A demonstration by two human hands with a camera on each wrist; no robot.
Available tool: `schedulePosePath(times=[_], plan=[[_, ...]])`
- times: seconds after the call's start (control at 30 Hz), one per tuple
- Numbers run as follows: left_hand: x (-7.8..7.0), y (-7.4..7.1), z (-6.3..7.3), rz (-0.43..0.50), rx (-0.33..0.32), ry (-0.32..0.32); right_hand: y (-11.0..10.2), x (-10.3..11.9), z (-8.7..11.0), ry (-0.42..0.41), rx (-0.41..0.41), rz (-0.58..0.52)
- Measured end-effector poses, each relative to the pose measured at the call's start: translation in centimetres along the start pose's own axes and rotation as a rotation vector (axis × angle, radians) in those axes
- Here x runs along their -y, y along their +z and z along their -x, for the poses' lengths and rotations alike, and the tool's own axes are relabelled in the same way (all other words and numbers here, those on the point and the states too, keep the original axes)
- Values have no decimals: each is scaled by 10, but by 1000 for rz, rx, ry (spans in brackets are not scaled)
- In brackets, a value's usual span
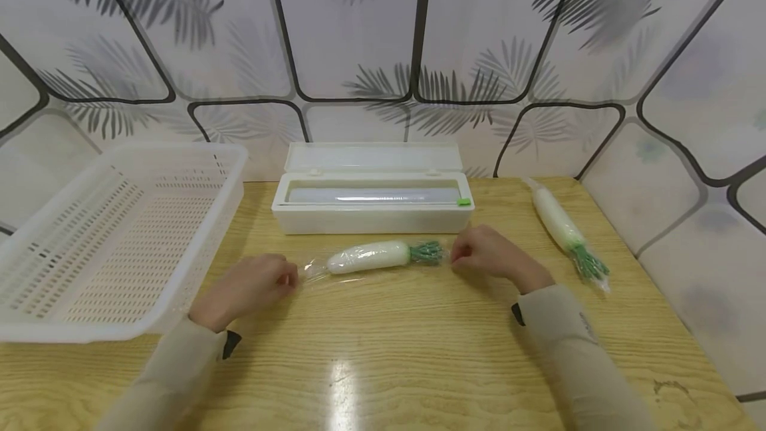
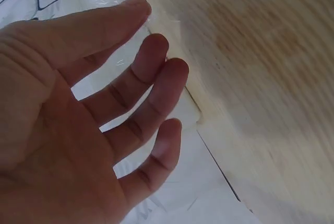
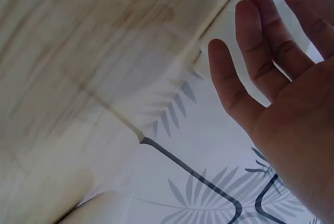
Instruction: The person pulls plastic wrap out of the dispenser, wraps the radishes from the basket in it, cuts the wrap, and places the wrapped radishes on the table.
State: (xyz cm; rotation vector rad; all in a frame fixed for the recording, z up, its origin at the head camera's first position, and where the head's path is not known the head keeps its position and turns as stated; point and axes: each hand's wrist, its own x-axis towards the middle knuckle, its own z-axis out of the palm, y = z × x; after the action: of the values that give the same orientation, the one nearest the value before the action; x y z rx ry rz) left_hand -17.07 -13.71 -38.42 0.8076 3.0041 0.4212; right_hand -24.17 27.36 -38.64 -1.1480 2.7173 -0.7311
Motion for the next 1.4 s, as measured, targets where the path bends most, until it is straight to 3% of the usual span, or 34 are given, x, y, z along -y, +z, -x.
schedulePosePath(times=[0.17,0.43,0.5,0.57,0.77,0.9,0.97,1.17,1.27,1.4], plan=[[-1,2,-8,-42,-14,-51,4,1,-8,72,24,26],[-1,-4,-8,48,81,-142,0,5,-11,132,78,32],[-2,-8,-6,56,76,-147,-4,7,-9,132,64,37],[-2,-11,-4,32,31,-127,-7,10,-6,123,26,48],[-5,-11,-7,3,-202,3,-5,17,-7,54,-95,99],[-7,-3,-15,63,-254,61,3,19,-11,57,-73,107],[-7,1,-18,73,-219,69,6,18,-14,77,-40,97],[-7,10,-25,112,-10,12,14,13,-20,116,36,124],[-8,13,-28,160,20,-9,15,11,-22,93,22,142],[-11,17,-33,198,12,-30,15,9,-22,65,3,137]])
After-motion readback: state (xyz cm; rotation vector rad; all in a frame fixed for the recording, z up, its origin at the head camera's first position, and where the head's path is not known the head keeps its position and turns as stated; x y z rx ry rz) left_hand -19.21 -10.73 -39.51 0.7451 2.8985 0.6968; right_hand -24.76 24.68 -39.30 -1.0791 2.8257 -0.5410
